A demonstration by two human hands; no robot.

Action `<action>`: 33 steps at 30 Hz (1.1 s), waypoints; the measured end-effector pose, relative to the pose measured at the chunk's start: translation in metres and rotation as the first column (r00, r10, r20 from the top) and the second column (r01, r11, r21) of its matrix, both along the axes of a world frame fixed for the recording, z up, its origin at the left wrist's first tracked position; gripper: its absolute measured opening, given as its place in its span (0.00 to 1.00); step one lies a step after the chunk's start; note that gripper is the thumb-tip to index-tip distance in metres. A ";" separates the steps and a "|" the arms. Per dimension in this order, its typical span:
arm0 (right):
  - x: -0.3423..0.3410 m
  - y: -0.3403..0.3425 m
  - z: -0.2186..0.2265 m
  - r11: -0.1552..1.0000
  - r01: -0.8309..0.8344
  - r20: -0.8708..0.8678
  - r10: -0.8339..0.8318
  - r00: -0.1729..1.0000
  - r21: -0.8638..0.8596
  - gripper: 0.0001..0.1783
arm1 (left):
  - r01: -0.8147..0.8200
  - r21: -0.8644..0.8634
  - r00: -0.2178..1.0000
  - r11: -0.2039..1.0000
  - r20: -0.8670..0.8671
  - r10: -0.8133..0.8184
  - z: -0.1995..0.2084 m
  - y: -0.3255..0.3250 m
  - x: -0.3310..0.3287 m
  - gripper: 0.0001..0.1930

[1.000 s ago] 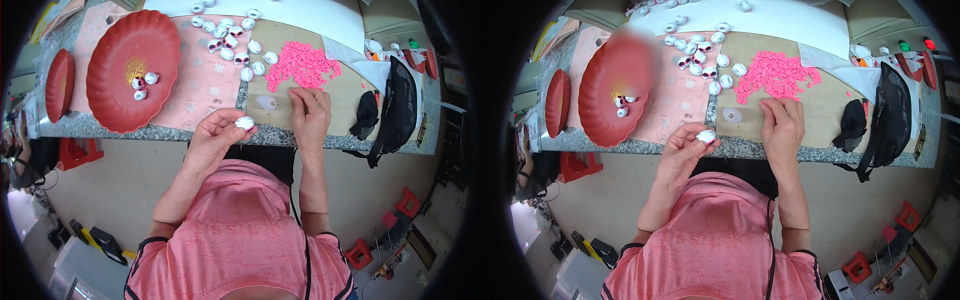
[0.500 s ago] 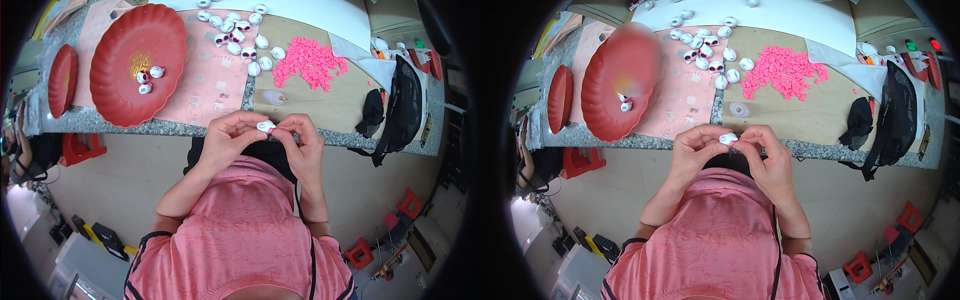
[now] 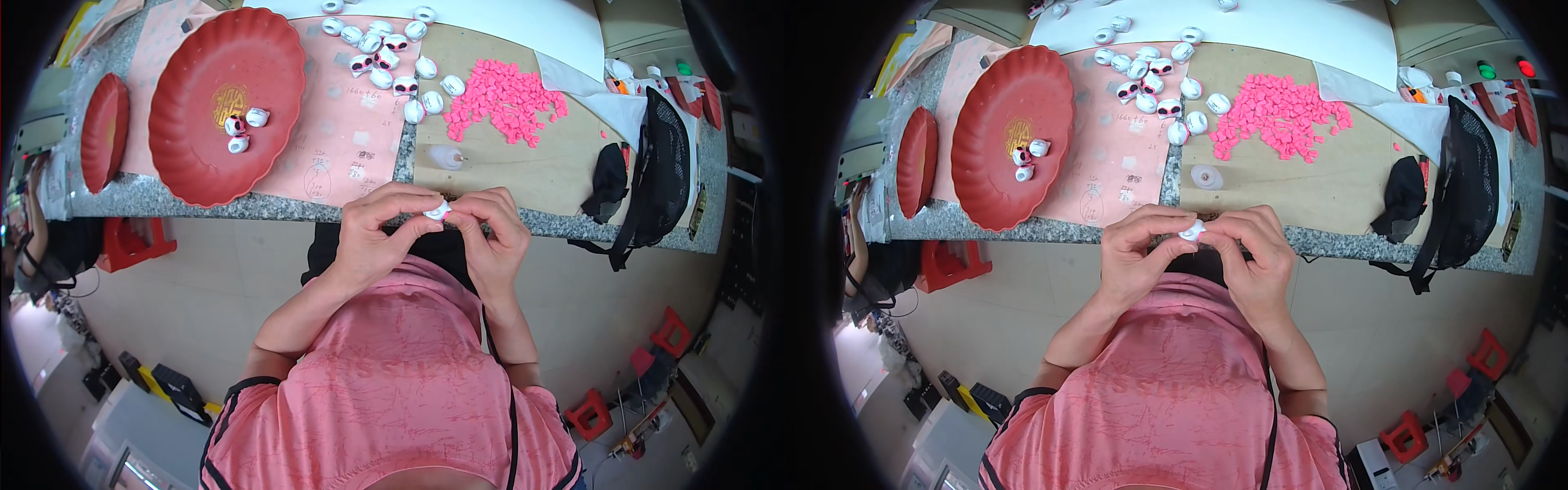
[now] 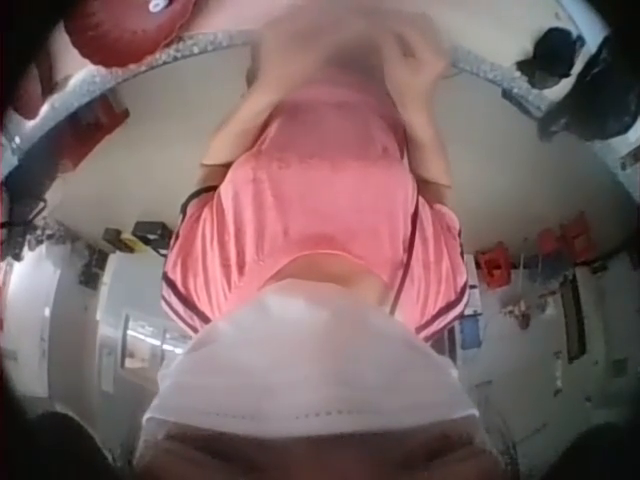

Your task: Assembling small toy components by placing pieces into plastic housings and applying adhesive.

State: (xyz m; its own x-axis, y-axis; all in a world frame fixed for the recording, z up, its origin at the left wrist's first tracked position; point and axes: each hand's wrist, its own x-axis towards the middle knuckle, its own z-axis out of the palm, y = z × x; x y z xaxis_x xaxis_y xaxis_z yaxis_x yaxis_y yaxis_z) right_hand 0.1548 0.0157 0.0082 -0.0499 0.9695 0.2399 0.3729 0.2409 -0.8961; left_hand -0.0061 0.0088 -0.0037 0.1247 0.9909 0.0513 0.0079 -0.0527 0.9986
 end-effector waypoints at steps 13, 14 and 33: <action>-0.010 -0.006 -0.003 1.000 0.016 -0.047 -0.016 0.999 -0.018 0.05 | -0.014 0.083 0.994 0.996 -0.108 0.023 0.007 -0.002 -0.010 0.13; -0.011 -0.005 -0.002 1.000 0.018 -0.049 -0.019 0.999 -0.025 0.05 | -0.013 0.066 0.994 0.998 -0.107 0.020 0.007 -0.003 -0.011 0.12; -0.018 0.027 -0.006 0.988 0.156 0.129 -0.152 0.980 -0.021 0.20 | -0.297 0.533 0.566 0.792 -0.570 0.596 0.042 0.055 -0.075 0.11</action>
State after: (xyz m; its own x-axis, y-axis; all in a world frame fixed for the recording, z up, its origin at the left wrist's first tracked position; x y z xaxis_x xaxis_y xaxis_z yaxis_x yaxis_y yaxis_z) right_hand 0.1369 0.0431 0.0019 0.0727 0.9748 0.2110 0.5144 0.1446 -0.8453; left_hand -0.0807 0.0634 0.0383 -0.1843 0.8524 0.4894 0.7879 -0.1695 0.5920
